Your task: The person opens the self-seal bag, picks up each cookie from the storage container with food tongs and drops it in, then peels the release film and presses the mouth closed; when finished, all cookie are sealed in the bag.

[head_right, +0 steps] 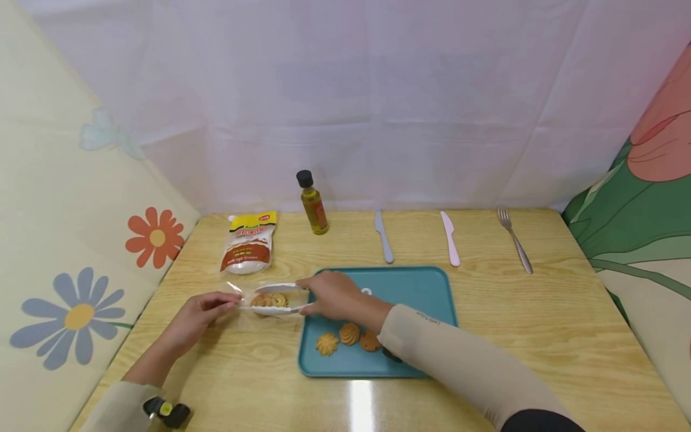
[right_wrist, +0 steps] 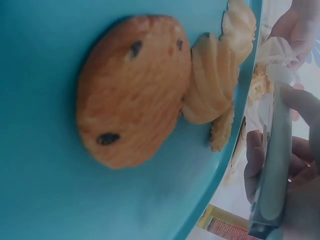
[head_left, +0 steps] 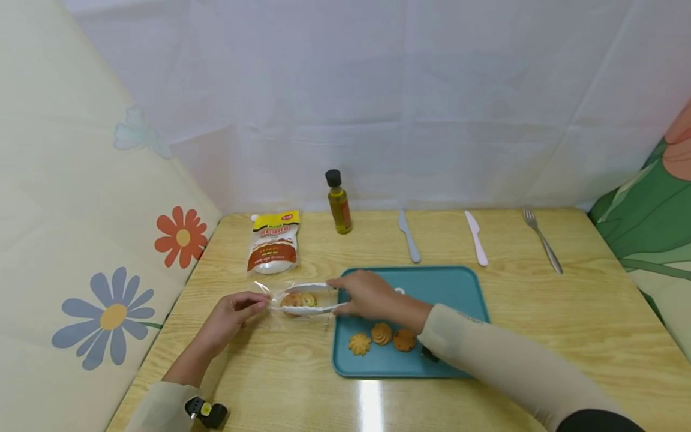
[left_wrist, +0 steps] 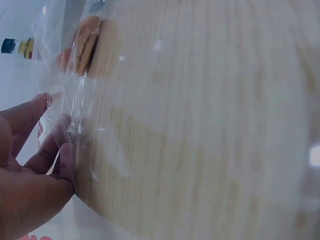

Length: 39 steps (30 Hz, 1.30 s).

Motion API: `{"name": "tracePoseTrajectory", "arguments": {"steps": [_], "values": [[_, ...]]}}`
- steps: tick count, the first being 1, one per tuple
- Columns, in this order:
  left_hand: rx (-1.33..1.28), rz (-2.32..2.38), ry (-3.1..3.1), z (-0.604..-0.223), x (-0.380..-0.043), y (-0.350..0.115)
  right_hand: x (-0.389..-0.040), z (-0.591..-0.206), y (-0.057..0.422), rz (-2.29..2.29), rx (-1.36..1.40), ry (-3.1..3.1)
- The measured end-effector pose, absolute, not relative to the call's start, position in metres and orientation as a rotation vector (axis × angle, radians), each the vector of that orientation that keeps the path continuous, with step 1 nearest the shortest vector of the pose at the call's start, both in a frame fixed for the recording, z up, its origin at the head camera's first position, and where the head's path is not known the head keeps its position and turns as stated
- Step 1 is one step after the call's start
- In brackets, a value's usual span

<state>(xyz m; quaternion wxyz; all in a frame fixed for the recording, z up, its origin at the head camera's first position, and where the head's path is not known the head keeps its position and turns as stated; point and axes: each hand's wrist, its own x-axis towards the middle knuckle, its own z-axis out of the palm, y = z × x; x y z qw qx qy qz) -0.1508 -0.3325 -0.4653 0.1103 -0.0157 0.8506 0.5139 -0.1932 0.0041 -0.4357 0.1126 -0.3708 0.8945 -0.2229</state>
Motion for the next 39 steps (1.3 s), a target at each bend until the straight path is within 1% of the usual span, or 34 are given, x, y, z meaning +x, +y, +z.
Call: {"name": "tracePoseTrajectory", "arguments": {"steps": [13,22,39], "values": [[-0.026,1.527,2.498,-0.466,-0.151,-0.333,-0.189,-0.436,0.024,-0.75,-1.083,2.611],[-0.033,1.524,2.5,-0.466,-0.151,-0.333,-0.183,-0.434,0.045,-0.814,-1.018,2.592],[-0.031,1.525,2.474,-0.466,-0.15,-0.334,-0.165,-0.435,0.084,-0.822,-1.061,2.663]]}}
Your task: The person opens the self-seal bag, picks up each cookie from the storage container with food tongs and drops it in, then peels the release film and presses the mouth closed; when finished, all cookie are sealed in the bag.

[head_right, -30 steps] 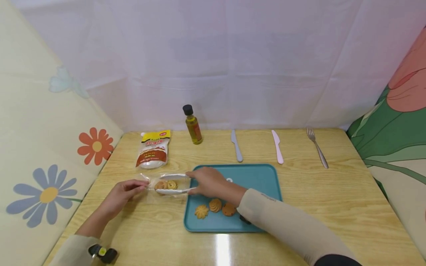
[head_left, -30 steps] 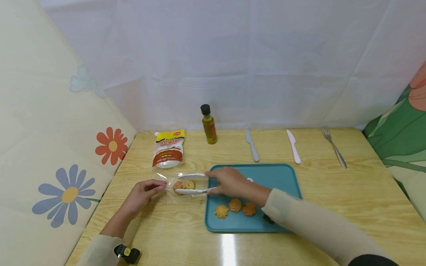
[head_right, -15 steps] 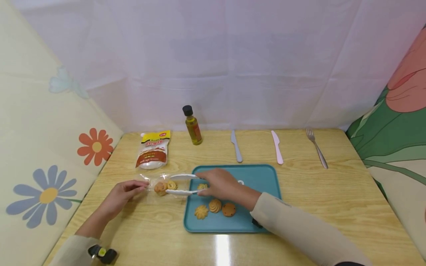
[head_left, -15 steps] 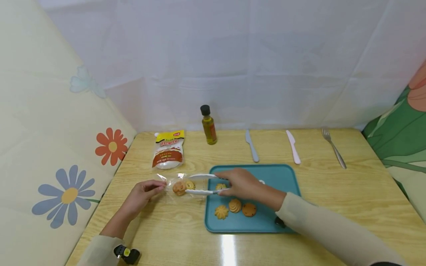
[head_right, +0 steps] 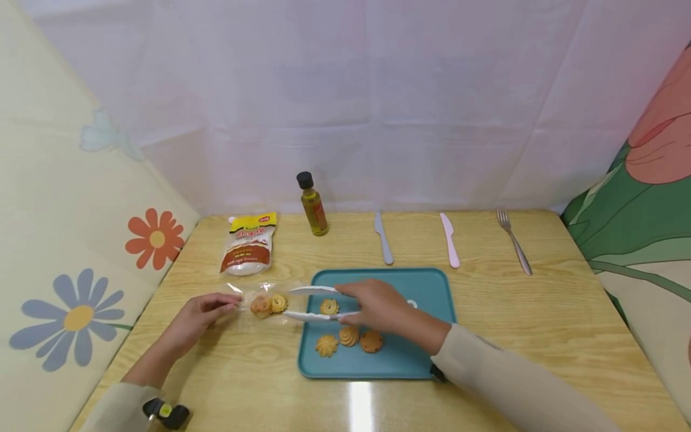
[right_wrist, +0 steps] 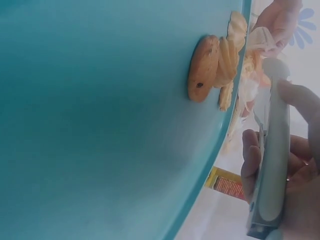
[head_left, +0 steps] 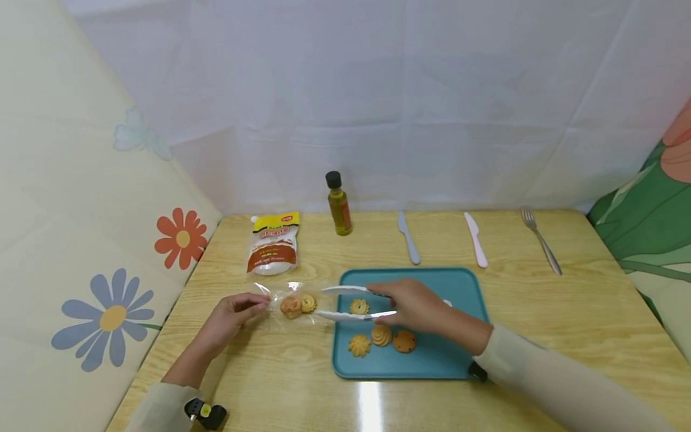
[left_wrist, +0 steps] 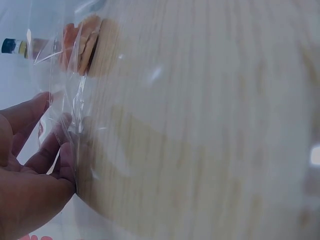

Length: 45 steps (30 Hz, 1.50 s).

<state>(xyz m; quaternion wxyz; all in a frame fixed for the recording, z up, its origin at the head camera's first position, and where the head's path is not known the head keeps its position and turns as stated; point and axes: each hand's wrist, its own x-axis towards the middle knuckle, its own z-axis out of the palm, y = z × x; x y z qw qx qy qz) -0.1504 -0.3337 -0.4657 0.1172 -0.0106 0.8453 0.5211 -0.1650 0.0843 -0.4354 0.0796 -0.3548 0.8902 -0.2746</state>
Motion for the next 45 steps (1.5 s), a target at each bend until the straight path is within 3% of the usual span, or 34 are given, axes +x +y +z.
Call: {"name": "tracePoseTrajectory", "arguments": {"steps": [45], "values": [[0.002,1.568,2.473,-0.47,-0.151,-0.334,-0.095,-0.454,0.19,-0.918,-0.837,2.686]]}}
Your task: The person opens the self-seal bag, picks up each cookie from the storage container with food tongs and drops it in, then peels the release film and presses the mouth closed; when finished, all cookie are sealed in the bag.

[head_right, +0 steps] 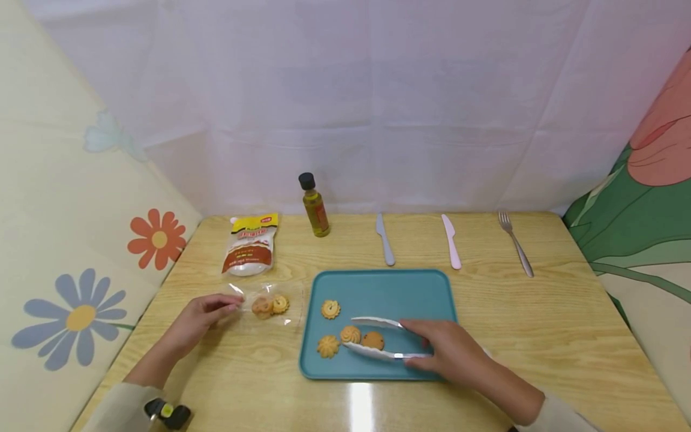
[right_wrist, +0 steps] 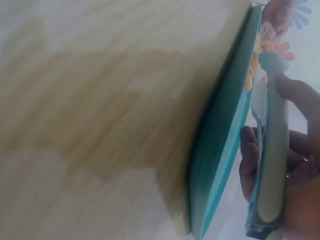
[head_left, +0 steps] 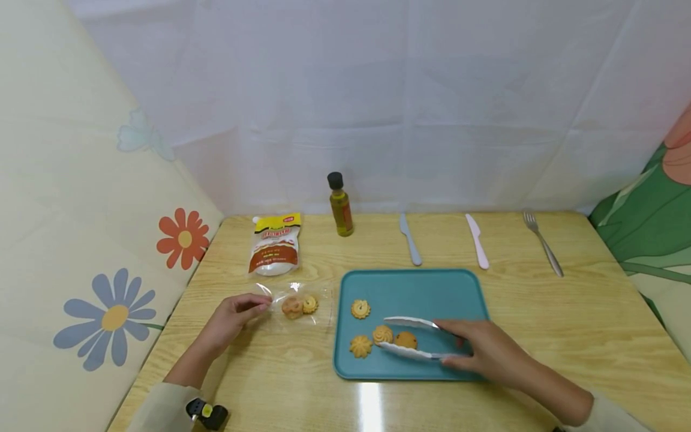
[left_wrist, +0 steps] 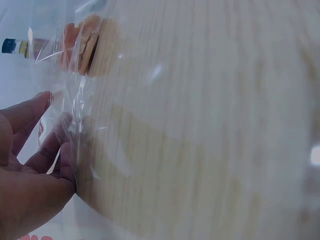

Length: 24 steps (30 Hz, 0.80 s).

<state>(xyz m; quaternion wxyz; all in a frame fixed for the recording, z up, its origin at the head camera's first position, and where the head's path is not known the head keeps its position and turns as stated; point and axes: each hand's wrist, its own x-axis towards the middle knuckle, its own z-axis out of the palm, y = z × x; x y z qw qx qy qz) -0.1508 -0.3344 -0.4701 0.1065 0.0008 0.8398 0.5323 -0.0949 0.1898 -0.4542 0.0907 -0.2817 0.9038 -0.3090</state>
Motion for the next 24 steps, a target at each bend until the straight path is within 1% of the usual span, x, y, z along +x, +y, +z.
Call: {"name": "tracePoseTrajectory", "arguments": {"steps": [13,24], "values": [[-0.011,1.566,2.473,-0.467,-0.151,-0.333,-0.088,-0.457,0.208,-0.843,-0.815,2.703],[-0.015,1.561,2.472,-0.466,-0.15,-0.333,-0.087,-0.454,0.21,-0.812,-0.824,2.714]]}}
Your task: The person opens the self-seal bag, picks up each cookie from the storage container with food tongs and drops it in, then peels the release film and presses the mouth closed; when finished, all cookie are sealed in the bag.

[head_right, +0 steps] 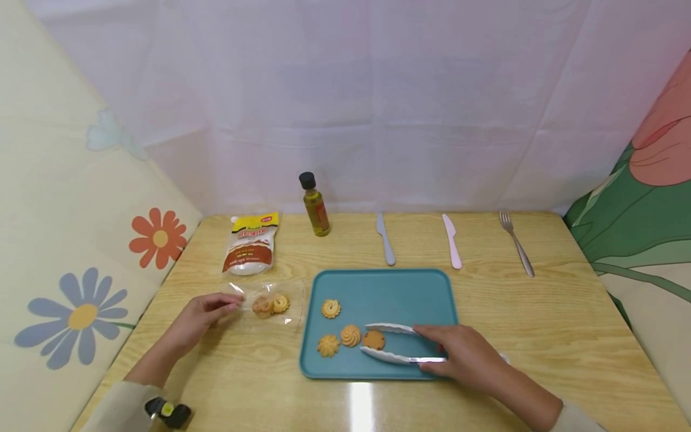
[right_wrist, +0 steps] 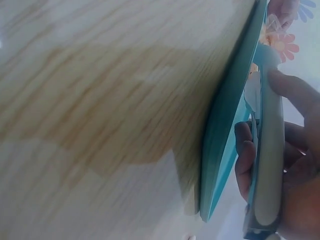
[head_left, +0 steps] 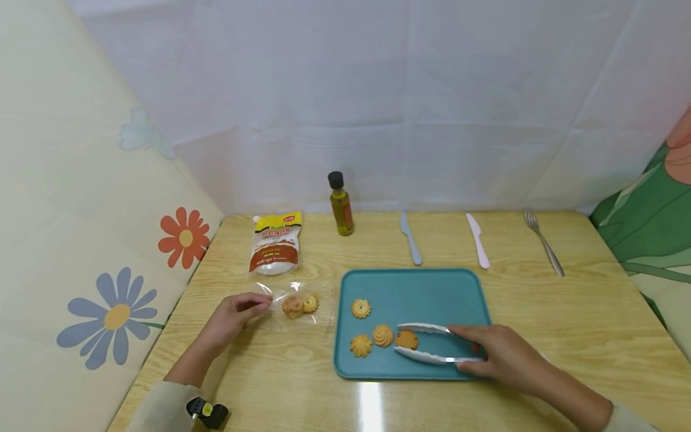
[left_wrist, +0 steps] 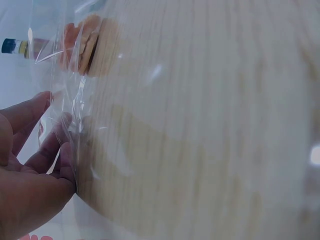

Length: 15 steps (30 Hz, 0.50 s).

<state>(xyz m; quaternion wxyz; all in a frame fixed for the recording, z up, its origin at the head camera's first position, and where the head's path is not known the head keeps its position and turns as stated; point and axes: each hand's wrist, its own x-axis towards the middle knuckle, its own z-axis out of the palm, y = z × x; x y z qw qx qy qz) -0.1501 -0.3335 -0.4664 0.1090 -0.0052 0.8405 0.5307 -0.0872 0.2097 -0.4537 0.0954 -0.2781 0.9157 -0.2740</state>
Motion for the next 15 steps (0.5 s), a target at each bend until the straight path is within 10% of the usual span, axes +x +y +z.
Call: {"name": "tracePoseTrajectory", "arguments": {"steps": [15], "values": [[-0.017,1.556,2.469,-0.4661,-0.1496,-0.333,-0.0904,-0.45,0.2096,-0.835,-0.795,2.688]]}}
